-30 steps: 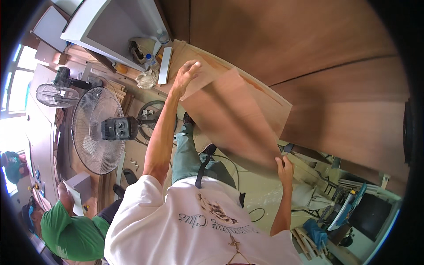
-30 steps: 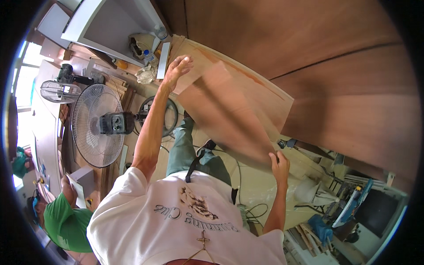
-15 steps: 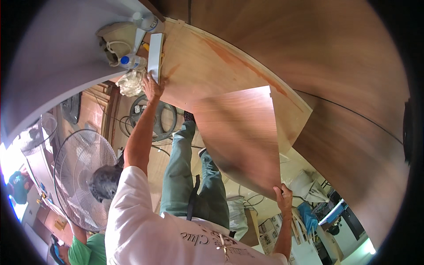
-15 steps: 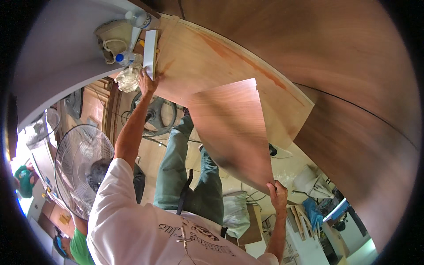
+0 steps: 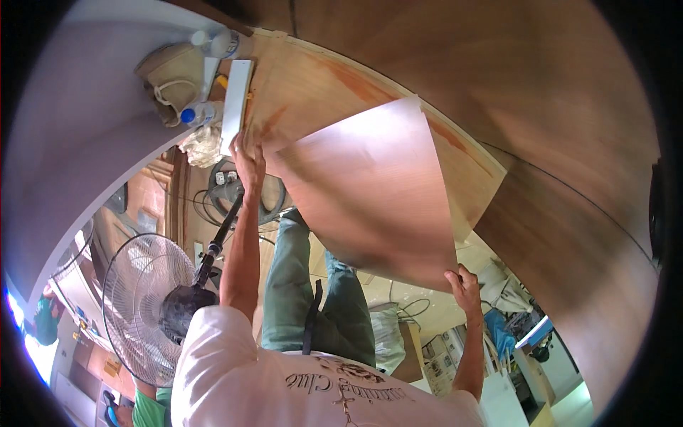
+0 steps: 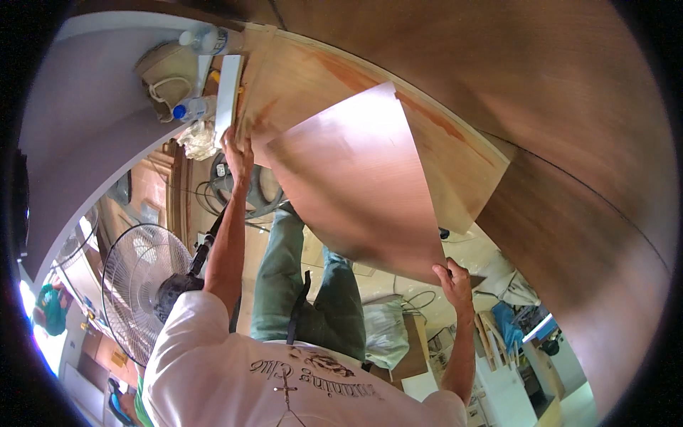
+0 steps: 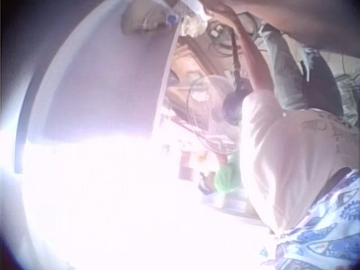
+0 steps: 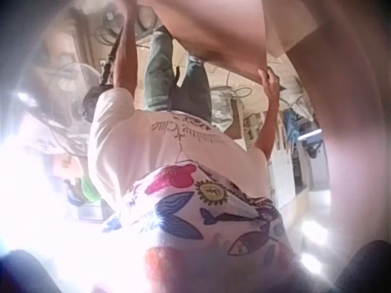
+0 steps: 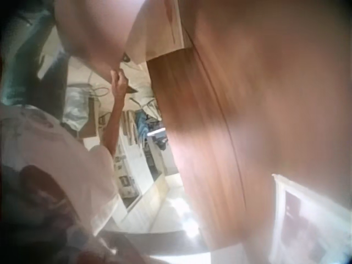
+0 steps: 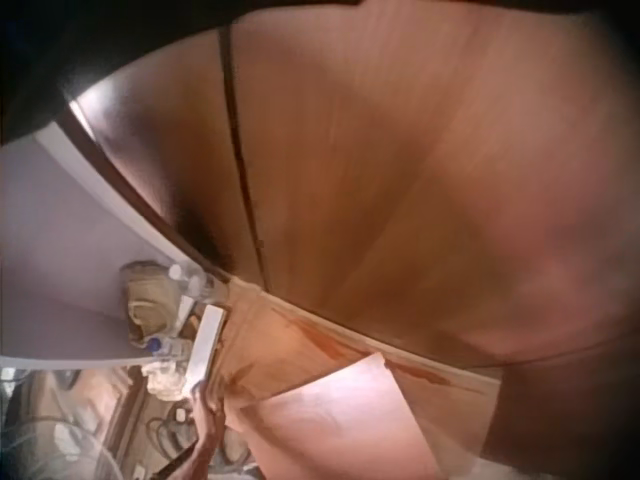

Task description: The person applies a veneer sheet to a wooden panel by cutting the sheet with a utility knife, positioning it on the panel, and pressing it down with a cloth.

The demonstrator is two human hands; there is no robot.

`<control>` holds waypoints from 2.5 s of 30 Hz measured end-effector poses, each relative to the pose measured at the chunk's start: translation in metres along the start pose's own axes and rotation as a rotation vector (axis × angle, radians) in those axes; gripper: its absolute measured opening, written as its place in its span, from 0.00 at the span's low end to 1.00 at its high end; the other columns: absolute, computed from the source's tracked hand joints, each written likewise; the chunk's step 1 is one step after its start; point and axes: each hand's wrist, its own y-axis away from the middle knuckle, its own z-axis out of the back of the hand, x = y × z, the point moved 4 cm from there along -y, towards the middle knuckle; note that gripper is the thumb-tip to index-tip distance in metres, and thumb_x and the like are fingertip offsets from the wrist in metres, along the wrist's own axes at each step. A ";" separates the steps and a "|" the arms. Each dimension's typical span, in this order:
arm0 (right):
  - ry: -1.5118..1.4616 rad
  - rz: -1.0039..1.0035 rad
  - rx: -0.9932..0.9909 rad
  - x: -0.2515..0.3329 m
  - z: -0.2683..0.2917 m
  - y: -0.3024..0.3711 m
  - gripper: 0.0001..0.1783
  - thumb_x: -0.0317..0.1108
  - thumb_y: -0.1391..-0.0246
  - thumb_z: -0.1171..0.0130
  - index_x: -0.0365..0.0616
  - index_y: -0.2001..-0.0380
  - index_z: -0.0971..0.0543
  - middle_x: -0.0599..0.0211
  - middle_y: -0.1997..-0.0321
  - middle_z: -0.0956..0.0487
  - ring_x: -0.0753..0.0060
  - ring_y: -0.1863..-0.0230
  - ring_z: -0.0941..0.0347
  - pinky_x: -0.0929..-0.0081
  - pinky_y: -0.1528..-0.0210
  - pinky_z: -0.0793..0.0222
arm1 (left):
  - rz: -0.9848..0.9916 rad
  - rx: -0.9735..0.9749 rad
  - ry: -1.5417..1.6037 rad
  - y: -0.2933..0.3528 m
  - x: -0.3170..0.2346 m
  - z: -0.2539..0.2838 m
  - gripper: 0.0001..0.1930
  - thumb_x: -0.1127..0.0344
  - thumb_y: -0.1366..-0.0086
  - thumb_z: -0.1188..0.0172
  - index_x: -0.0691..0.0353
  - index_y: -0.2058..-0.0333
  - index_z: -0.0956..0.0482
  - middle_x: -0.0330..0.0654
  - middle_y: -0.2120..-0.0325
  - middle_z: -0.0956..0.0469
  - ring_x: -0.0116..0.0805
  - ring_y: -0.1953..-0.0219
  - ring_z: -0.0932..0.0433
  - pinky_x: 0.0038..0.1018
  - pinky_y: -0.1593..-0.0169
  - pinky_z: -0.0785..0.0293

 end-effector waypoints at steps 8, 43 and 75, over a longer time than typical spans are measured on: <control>0.016 0.011 0.040 -0.036 -0.018 0.078 0.09 0.32 0.43 0.36 0.38 0.62 0.17 0.57 0.64 0.16 0.65 0.65 0.21 0.70 0.59 0.27 | 1.022 0.328 1.045 0.160 0.079 -0.024 0.33 0.42 0.29 0.49 0.55 0.34 0.40 0.48 0.39 0.31 0.42 0.41 0.28 0.39 0.38 0.35; -0.143 -0.345 -0.235 -0.277 -0.058 0.284 0.12 0.36 0.39 0.41 0.36 0.60 0.19 0.58 0.67 0.17 0.65 0.65 0.21 0.69 0.60 0.27 | -1.065 1.165 -0.392 0.201 -0.118 -0.213 0.21 0.52 0.27 0.52 0.59 0.45 0.27 0.49 0.43 0.28 0.47 0.39 0.32 0.45 0.36 0.38; -0.151 0.299 -0.199 -0.090 0.008 -0.063 0.24 0.40 0.39 0.38 0.27 0.50 0.25 0.59 0.59 0.20 0.74 0.55 0.27 0.73 0.51 0.31 | 1.132 0.823 1.391 0.451 -0.048 -0.038 0.23 0.53 0.34 0.36 0.57 0.46 0.26 0.33 0.48 0.23 0.29 0.46 0.26 0.31 0.46 0.30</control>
